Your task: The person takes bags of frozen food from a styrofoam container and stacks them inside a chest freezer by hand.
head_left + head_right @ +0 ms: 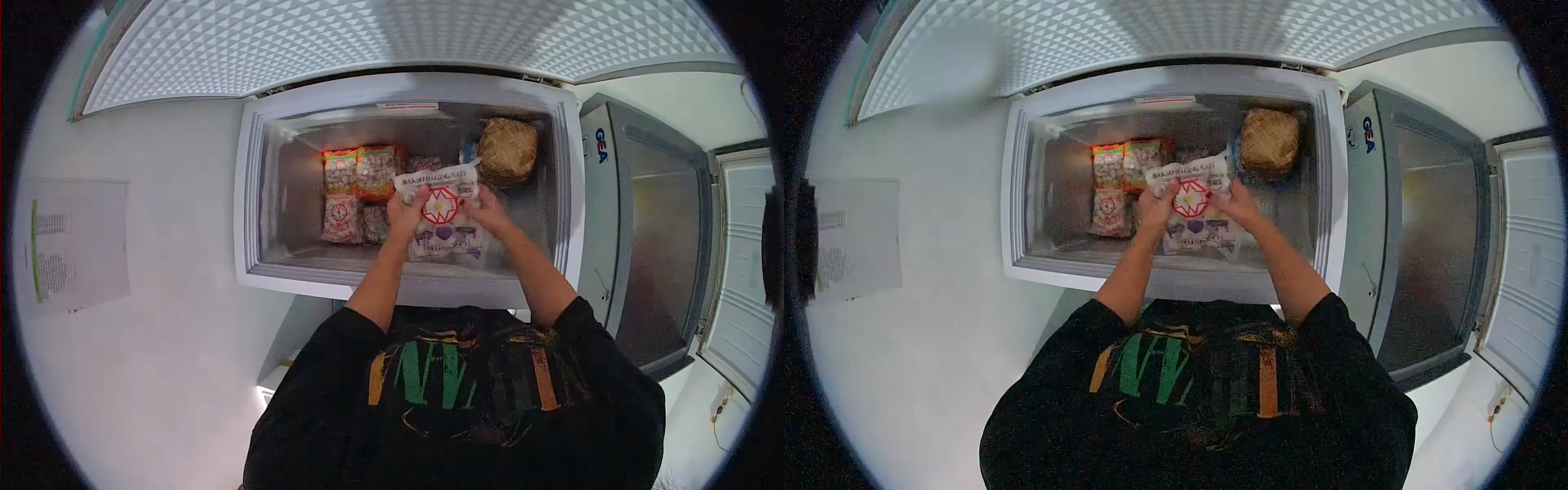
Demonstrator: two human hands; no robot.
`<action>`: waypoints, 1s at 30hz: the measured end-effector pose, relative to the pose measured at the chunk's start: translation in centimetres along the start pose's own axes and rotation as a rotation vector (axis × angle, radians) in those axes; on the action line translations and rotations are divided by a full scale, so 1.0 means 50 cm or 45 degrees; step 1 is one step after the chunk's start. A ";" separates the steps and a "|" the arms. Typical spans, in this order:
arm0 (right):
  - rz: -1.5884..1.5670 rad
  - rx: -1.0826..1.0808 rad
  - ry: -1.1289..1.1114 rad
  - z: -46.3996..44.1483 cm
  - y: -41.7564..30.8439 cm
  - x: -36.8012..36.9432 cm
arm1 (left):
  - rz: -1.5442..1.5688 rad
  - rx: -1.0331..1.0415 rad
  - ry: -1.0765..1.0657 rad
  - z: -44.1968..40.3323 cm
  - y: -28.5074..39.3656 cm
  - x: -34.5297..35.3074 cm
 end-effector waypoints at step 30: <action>-0.173 1.400 0.289 0.060 0.477 0.118 | 0.191 -1.528 -0.032 0.044 -0.431 -0.047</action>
Point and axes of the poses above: each hand's wrist, its own z-axis away from the middle knuckle, its own x-axis out of the palm, y = z × x, the point moved 8 cm from there along -z, towards the middle knuckle, and after that the axes turned 7 degrees about y, right-handed, at the moved point
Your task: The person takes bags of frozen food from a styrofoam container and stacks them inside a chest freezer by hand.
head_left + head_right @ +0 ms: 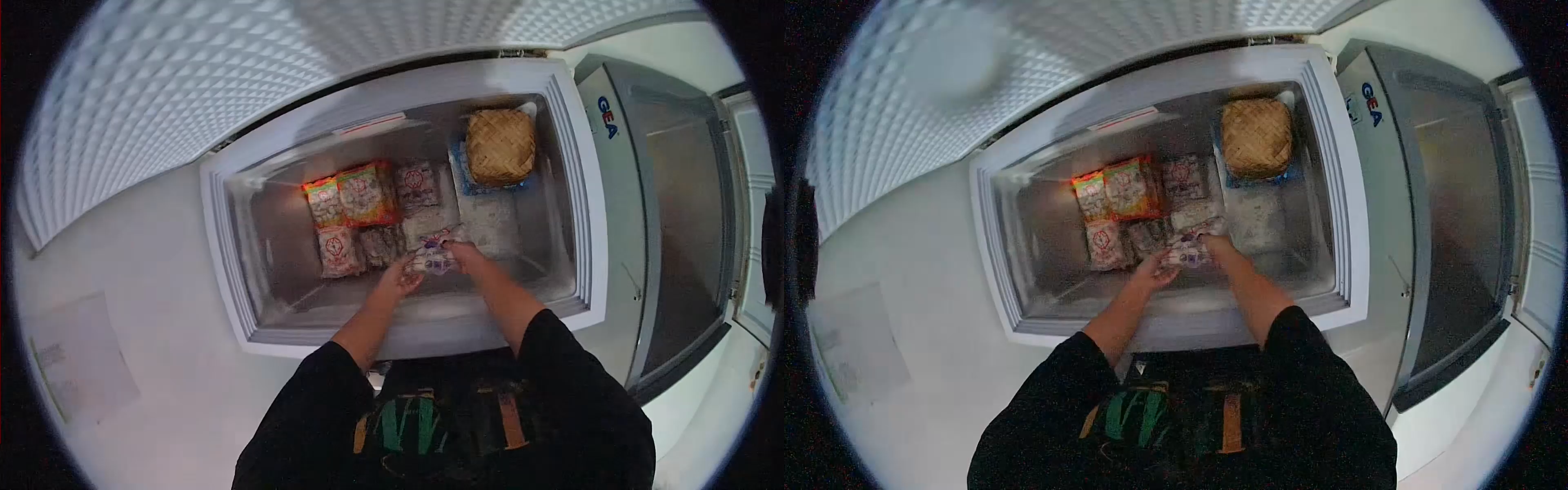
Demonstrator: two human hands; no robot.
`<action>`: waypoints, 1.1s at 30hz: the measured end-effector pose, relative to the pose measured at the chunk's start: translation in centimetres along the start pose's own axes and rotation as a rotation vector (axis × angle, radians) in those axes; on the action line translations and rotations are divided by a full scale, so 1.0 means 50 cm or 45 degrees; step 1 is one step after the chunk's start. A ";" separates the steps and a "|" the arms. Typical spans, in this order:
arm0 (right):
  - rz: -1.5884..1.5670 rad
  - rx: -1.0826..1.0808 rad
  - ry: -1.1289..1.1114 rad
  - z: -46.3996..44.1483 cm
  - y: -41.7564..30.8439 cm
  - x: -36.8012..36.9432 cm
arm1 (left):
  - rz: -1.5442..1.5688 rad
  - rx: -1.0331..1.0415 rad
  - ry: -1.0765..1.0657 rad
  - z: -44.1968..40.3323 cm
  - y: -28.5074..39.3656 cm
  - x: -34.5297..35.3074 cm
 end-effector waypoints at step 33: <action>0.563 -0.484 -0.065 -0.454 -0.112 0.126 | -2.007 1.436 0.427 -0.646 0.181 0.253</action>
Point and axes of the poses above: each hand's wrist, its own z-axis away from the middle knuckle, its own x-axis out of the palm, y = z × x, the point moved 8 cm from there along -z, towards the middle knuckle, and after that the axes turned 7 degrees about y, right-handed, at the moved point
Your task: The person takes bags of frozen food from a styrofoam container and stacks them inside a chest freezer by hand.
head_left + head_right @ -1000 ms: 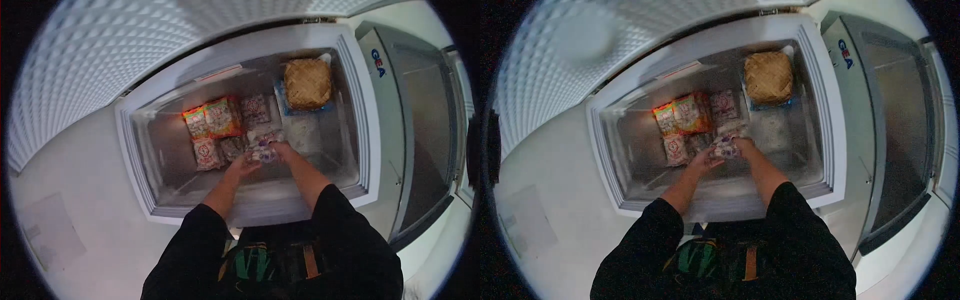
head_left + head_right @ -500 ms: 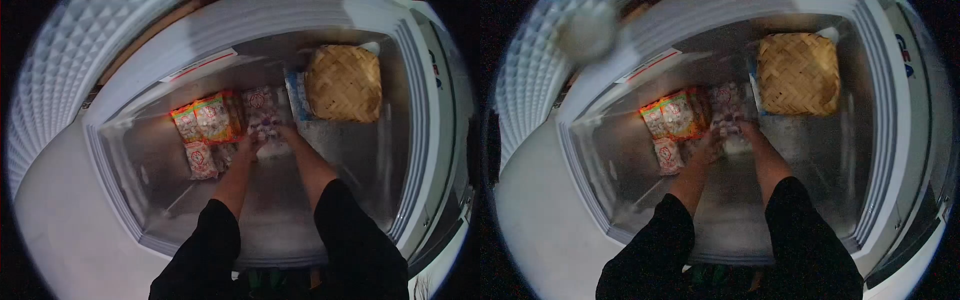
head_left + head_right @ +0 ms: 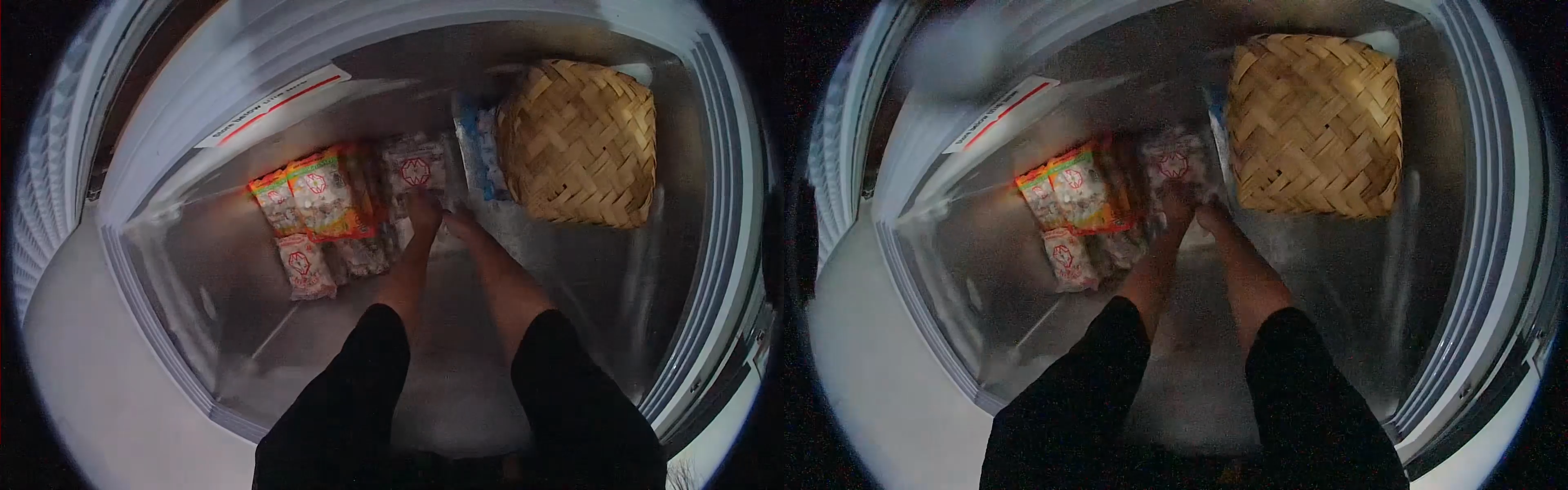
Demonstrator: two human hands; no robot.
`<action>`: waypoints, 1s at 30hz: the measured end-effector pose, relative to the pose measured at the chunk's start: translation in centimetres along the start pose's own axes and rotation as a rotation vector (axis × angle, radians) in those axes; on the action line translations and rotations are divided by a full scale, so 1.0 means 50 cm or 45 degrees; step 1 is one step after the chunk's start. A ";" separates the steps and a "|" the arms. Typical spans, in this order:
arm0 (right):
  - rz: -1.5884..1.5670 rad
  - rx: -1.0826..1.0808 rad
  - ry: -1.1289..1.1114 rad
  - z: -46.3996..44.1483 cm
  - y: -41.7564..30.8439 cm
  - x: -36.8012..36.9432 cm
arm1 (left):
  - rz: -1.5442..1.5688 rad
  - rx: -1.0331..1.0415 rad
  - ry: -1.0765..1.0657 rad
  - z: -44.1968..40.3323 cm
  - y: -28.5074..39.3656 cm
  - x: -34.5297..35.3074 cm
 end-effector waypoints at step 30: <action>0.322 -0.441 -0.055 0.021 0.088 0.049 | -0.980 0.622 0.178 0.082 -0.057 -0.035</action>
Point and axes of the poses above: each hand's wrist, its own z-axis away from the middle knuckle, its own x-axis out of the palm, y = z × x, the point moved 8 cm from there along -z, towards the middle knuckle, and after that the axes turned 7 degrees about y, right-handed, at the moved point
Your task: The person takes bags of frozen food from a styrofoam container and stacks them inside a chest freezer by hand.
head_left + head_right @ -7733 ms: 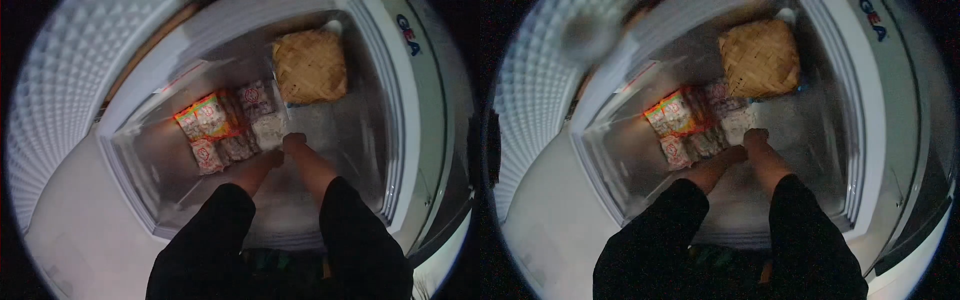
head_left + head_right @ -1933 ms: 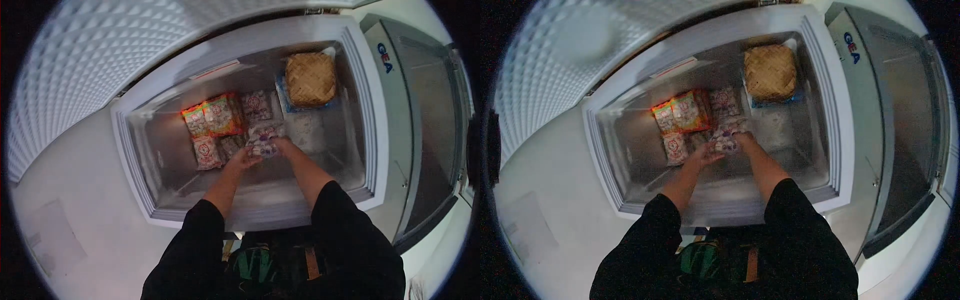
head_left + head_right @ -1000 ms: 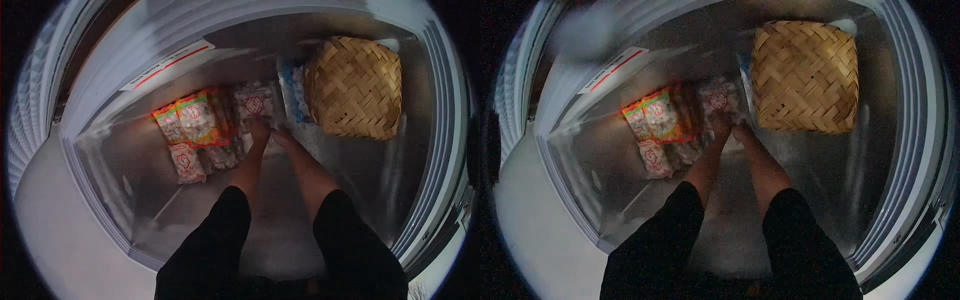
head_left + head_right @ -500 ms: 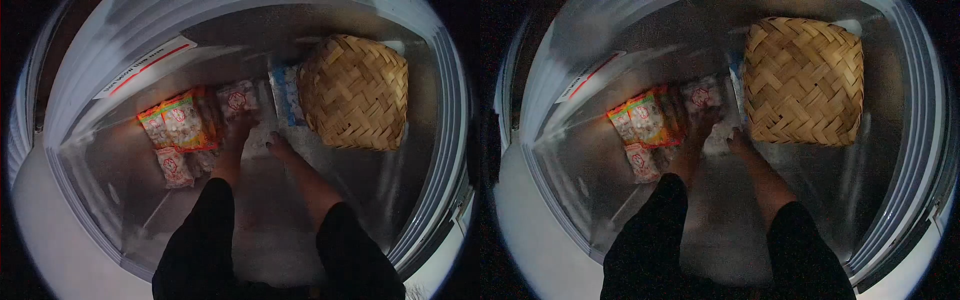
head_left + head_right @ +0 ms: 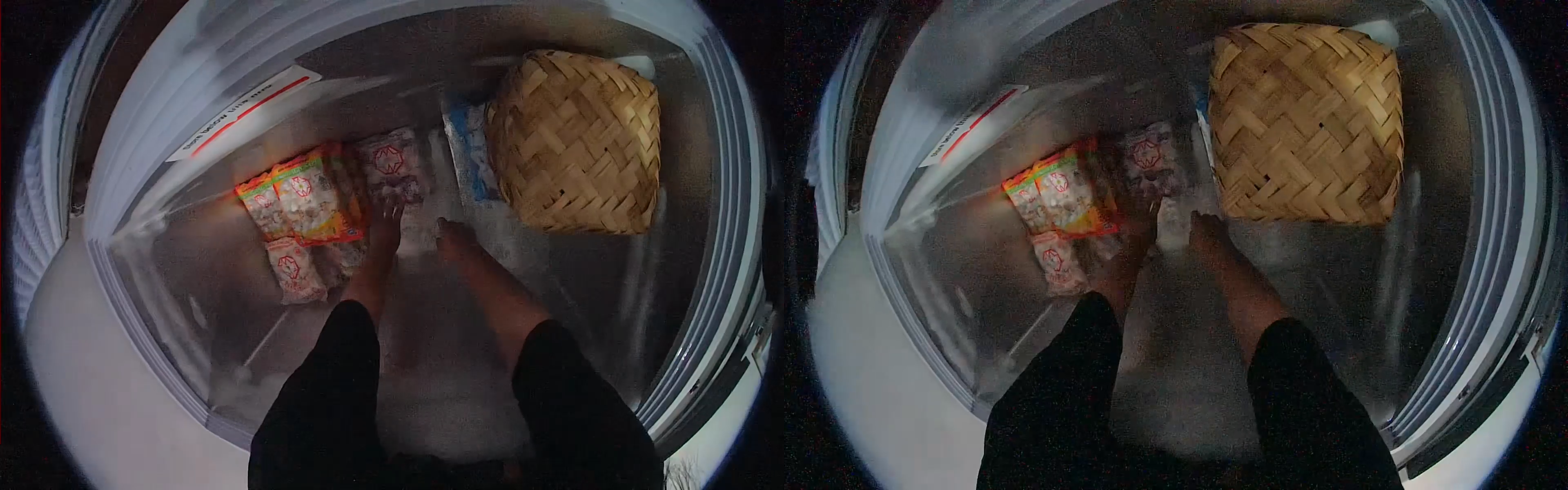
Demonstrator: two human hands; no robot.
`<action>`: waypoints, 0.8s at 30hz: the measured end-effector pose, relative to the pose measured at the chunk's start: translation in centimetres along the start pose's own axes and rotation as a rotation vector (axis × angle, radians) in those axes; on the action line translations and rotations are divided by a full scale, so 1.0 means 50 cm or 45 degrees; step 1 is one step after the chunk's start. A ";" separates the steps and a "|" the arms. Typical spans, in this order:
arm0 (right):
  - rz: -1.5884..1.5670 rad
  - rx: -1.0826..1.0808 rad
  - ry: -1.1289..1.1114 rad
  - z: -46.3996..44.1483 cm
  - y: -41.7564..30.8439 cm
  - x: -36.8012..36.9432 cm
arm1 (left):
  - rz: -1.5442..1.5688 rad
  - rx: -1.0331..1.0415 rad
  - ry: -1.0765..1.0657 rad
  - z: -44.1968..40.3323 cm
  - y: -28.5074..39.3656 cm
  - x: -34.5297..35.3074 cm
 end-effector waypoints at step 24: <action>-1.042 -0.455 -1.308 0.694 -0.651 -0.459 | 2.861 0.132 -0.465 0.361 -0.169 -1.076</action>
Point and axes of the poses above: each hand's wrist, its own z-axis away from the middle knuckle, its own x-axis out of the palm, y = z × x, the point moved 8 cm from there along -z, towards the middle knuckle, and after that the axes turned 7 degrees about y, right-handed, at the moved point
